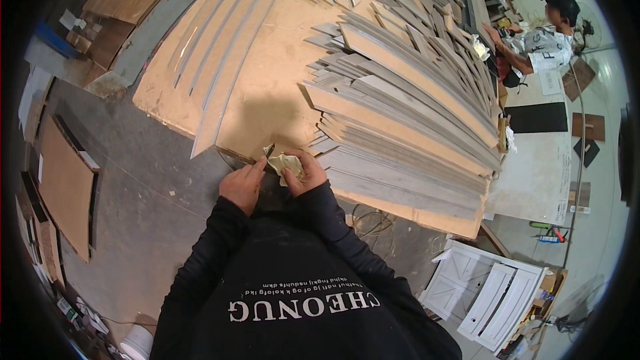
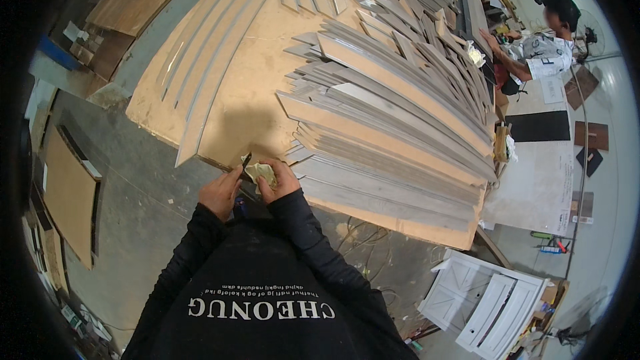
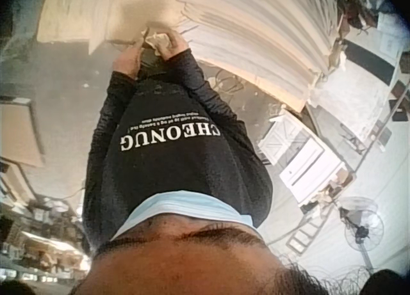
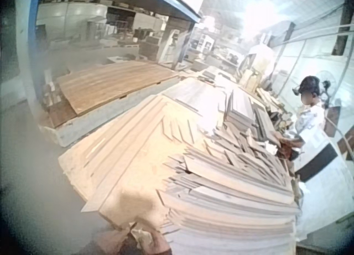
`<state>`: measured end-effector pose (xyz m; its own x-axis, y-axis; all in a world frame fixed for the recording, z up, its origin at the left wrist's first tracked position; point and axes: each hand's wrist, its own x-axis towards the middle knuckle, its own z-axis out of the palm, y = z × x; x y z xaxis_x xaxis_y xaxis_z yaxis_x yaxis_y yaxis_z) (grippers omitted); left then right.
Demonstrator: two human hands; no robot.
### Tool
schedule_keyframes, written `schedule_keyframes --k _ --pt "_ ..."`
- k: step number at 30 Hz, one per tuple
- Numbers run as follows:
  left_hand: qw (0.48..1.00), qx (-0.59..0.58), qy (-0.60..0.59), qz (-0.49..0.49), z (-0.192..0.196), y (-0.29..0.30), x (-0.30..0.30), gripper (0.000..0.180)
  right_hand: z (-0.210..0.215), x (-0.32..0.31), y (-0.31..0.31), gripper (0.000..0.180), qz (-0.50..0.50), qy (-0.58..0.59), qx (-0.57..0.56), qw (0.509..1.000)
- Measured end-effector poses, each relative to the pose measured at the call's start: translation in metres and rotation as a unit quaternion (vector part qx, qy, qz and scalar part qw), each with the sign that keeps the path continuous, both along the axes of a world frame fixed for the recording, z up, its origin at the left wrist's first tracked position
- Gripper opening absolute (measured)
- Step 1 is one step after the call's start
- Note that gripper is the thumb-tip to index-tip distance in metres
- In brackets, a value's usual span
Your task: Applying wood filler or putty to the joints of wood trim pieces in a furniture workshop.
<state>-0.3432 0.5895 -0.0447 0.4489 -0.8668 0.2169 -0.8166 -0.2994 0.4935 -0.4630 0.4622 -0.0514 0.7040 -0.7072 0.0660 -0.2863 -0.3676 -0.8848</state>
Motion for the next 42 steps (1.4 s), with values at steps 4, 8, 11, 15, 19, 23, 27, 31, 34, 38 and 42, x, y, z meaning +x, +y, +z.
schedule_keyframes --k 4,8,11,15,19,23,27,31,34,38,42 --pt "1.0 -0.017 0.015 -0.003 -0.004 -0.009 0.0 0.025 0.0 -0.001 0.001 0.031 0.006 0.011 -0.016 1.0" --pt "0.999 0.014 0.023 -0.022 0.0 -0.003 0.0 0.027 -0.001 0.001 0.003 0.03 -0.019 0.003 0.053 0.998" --pt "0.999 0.027 0.014 -0.031 -0.001 -0.002 -0.001 0.029 -0.003 0.002 0.001 0.029 -0.024 -0.003 0.04 0.999" --pt "1.0 -0.01 0.008 -0.029 -0.007 -0.012 -0.001 0.03 -0.003 -0.001 0.003 0.028 -0.025 -0.007 0.019 0.999" --pt "0.999 0.029 -0.004 -0.028 -0.005 -0.004 -0.002 0.03 -0.003 0.0 0.003 0.028 -0.026 -0.018 0.04 0.999" --pt "0.999 0.018 -0.006 -0.029 -0.008 -0.002 -0.005 0.033 -0.004 0.0 0.004 0.027 -0.029 -0.007 0.027 0.999" --pt "1.0 -0.021 0.003 -0.017 -0.017 -0.012 -0.003 0.033 -0.001 -0.002 0.008 0.027 -0.037 0.013 0.045 0.998" --pt "0.998 0.054 -0.015 -0.017 -0.012 0.003 -0.006 0.034 0.005 -0.005 0.007 0.027 -0.026 -0.021 0.027 0.999" --pt "0.999 0.017 -0.025 -0.02 -0.011 0.007 -0.01 0.034 0.009 -0.013 0.008 0.027 -0.061 -0.011 0.072 0.995" --pt "0.998 -0.052 -0.018 -0.008 -0.016 0.001 -0.011 0.035 0.011 -0.024 0.004 0.028 -0.076 -0.084 0.156 0.981" --pt "0.999 0.002 -0.033 0.005 -0.01 0.014 -0.013 0.034 0.022 -0.04 -0.007 0.03 -0.043 -0.188 0.281 0.94"
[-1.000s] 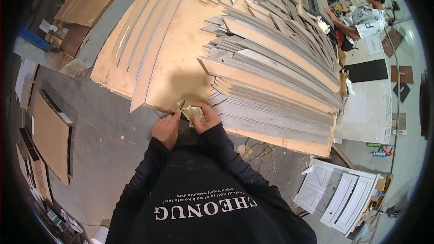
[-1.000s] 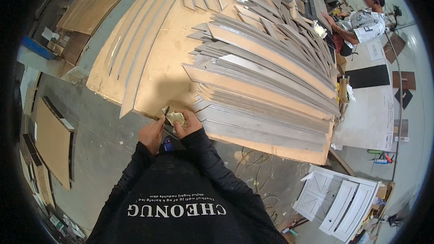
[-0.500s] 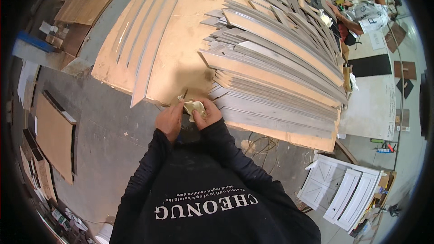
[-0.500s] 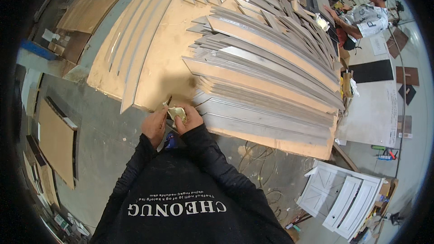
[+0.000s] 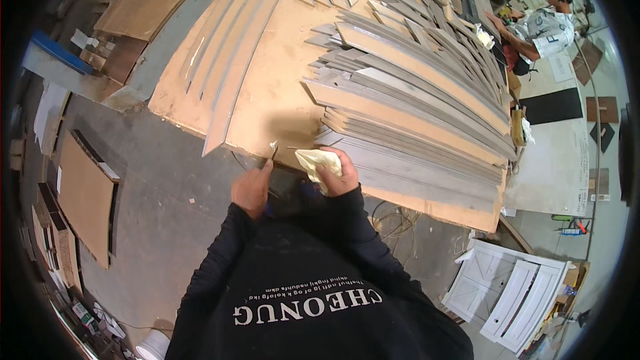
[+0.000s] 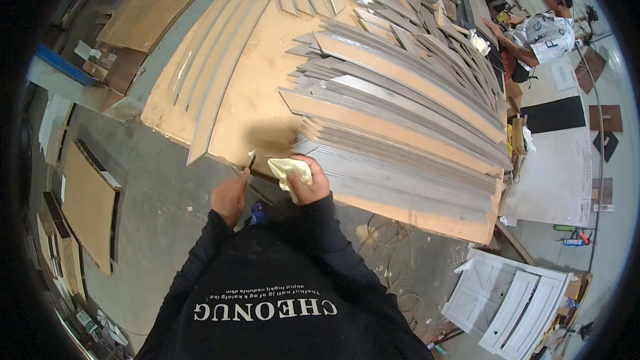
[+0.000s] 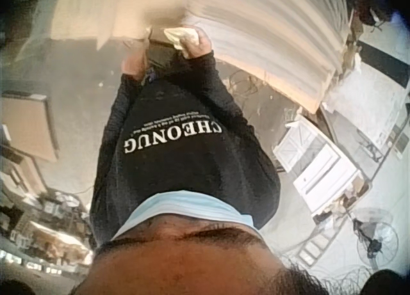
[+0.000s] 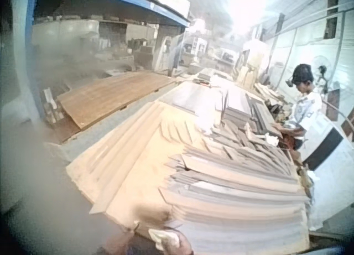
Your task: Applying wood filler or putty to the joints of wood trim pieces in a furniture workshop.
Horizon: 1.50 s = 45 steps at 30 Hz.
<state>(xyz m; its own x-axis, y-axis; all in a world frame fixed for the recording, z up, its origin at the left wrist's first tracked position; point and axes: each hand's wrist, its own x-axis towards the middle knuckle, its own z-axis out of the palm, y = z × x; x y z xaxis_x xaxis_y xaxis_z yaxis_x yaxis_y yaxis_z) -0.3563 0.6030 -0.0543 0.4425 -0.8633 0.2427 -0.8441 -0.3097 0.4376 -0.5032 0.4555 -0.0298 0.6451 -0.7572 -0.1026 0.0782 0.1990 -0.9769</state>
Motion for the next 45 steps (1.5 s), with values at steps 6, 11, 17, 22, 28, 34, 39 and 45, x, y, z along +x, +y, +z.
schedule_keyframes --k 6,11,17,22,28,34,39,45 --pt "0.994 0.008 0.039 0.101 0.032 0.024 -0.009 0.038 0.018 -0.022 -0.004 0.037 0.012 -0.055 0.172 0.984" --pt "0.991 -0.084 0.027 0.105 0.03 -0.007 0.017 0.028 0.03 -0.044 -0.005 0.048 0.05 -0.146 0.245 0.957" --pt "0.994 -0.042 -0.008 0.103 0.021 -0.035 0.031 0.014 0.039 -0.065 -0.004 0.049 0.074 -0.277 0.31 0.906" --pt "0.996 -0.054 -0.027 0.064 0.022 -0.044 0.029 0.017 0.04 -0.077 -0.006 0.048 0.051 -0.256 0.306 0.915" --pt "0.999 -0.018 -0.043 -0.014 0.025 -0.042 0.035 0.022 0.036 -0.079 -0.01 0.05 0.052 -0.259 0.316 0.911" --pt "0.999 -0.009 -0.019 -0.048 0.025 -0.031 0.02 0.031 0.033 -0.072 -0.016 0.049 0.086 -0.269 0.305 0.91" --pt "0.996 -0.007 0.087 -0.032 0.021 -0.021 0.017 0.026 0.033 -0.066 -0.018 0.052 0.096 -0.285 0.296 0.907" --pt "0.975 0.013 0.221 0.036 0.011 -0.031 0.033 0.023 0.03 -0.071 -0.02 0.053 0.074 -0.278 0.287 0.914"
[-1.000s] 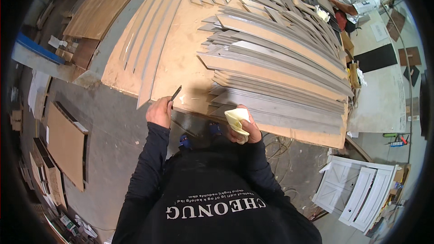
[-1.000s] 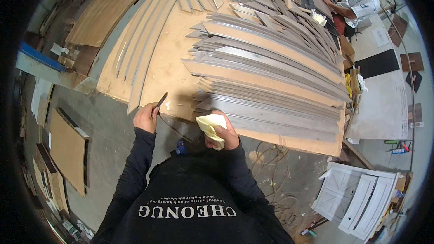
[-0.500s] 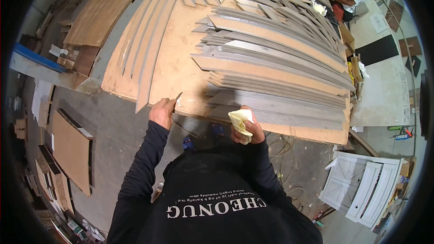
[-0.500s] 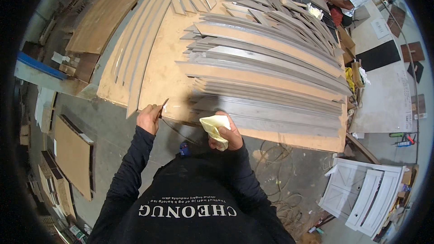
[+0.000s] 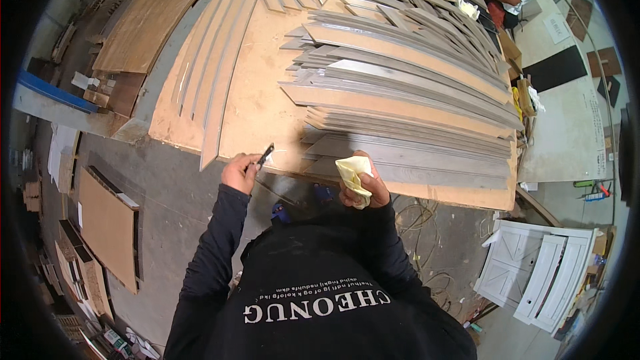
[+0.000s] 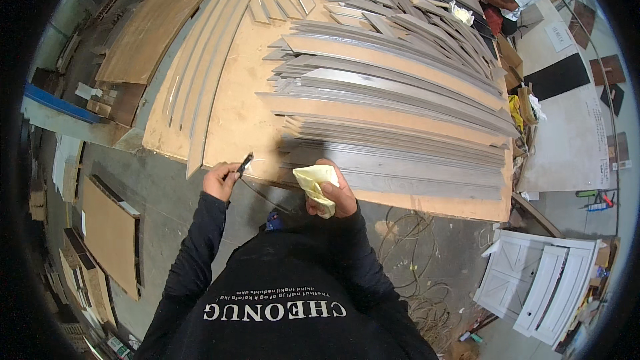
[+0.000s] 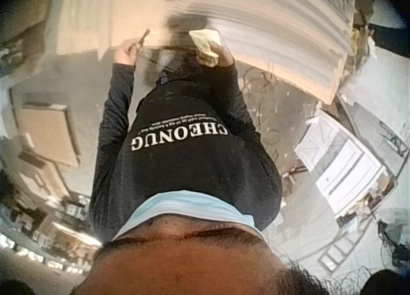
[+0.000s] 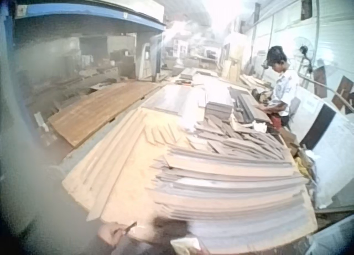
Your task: Applying wood filler or putty to the joints of wood trim pieces in a furniture workshop.
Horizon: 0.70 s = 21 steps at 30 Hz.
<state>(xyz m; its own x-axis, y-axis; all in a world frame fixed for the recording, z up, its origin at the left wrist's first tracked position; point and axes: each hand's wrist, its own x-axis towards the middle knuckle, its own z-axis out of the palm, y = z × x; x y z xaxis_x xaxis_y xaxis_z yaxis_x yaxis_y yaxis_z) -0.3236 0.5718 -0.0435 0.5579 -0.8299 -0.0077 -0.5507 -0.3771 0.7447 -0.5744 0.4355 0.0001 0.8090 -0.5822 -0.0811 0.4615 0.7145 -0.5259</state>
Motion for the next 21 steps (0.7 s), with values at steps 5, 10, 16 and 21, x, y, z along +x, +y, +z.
schedule_keyframes --k 5,10,16,21 --pt "0.996 -0.021 -0.09 -0.005 0.004 -0.018 -0.007 0.022 -0.005 -0.005 0.001 0.053 -0.002 -0.009 0.007 1.0" --pt "0.982 -0.03 -0.152 -0.107 0.002 -0.005 -0.034 0.019 -0.002 -0.006 -0.001 0.053 -0.01 -0.005 0.023 1.0" --pt "0.905 0.016 0.418 0.079 -0.038 0.07 -0.038 0.02 0.012 -0.012 -0.007 0.042 -0.026 0.015 -0.002 1.0" --pt "0.702 -0.031 0.639 0.312 -0.091 0.064 -0.039 0.021 0.02 -0.008 -0.011 0.045 -0.053 0.085 0.004 0.995"
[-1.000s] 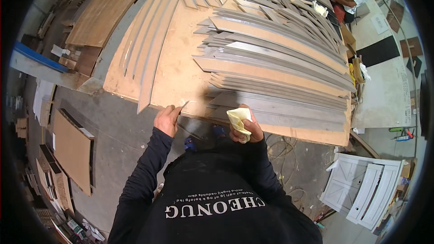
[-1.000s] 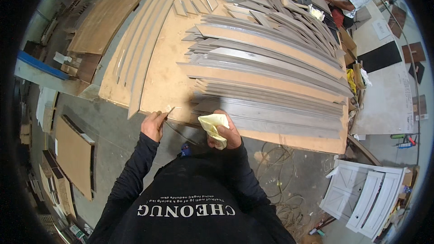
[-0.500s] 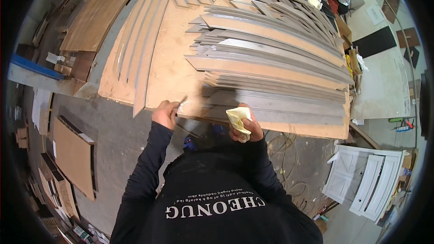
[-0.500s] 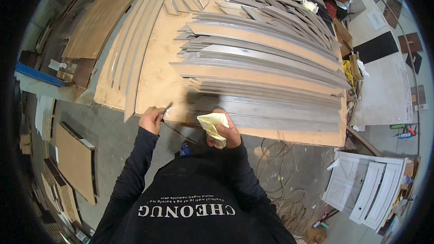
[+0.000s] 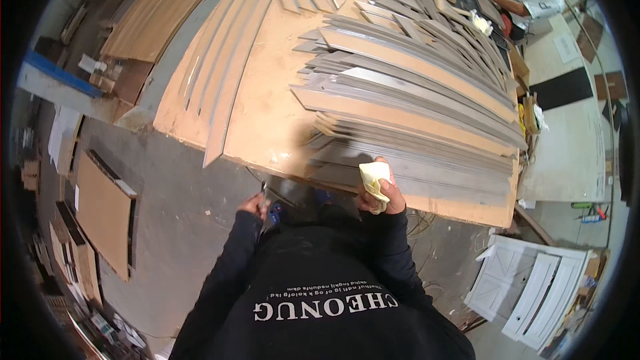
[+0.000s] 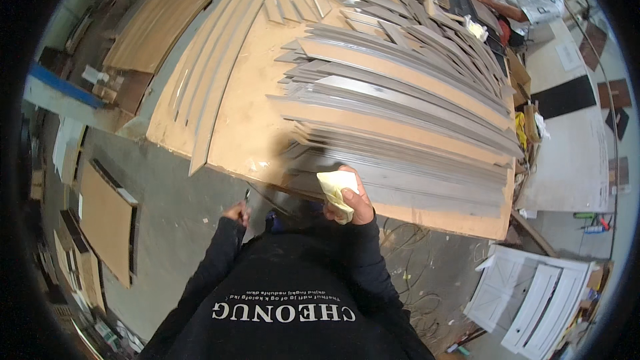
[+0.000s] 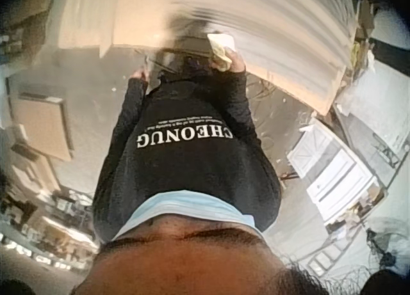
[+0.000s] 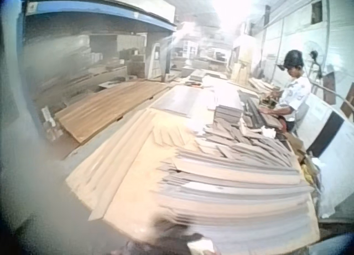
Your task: Applying wood filler or putty to the joints of wood trim pieces in a furniture workshop.
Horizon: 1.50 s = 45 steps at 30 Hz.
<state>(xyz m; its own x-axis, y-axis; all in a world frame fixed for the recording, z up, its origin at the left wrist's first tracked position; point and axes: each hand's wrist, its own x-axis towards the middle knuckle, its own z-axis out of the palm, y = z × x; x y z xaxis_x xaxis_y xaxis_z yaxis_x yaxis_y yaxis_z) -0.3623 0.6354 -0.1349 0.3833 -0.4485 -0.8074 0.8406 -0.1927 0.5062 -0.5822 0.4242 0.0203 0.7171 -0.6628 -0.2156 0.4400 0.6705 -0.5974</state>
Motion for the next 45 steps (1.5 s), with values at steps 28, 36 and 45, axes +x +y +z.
schedule_keyframes --k 28,36,45 --pt "0.659 0.165 -0.721 -0.136 0.112 -0.07 -0.013 0.021 -0.013 0.007 -0.065 0.05 0.184 -0.071 0.0 0.98" --pt "0.481 0.167 -0.786 -0.35 0.11 -0.075 -0.042 0.027 -0.015 0.012 -0.069 0.047 0.199 -0.079 0.013 0.977" --pt "0.629 0.215 -0.731 -0.155 0.107 -0.075 -0.009 0.021 0.003 0.027 -0.068 0.051 0.186 -0.064 0.033 0.98"
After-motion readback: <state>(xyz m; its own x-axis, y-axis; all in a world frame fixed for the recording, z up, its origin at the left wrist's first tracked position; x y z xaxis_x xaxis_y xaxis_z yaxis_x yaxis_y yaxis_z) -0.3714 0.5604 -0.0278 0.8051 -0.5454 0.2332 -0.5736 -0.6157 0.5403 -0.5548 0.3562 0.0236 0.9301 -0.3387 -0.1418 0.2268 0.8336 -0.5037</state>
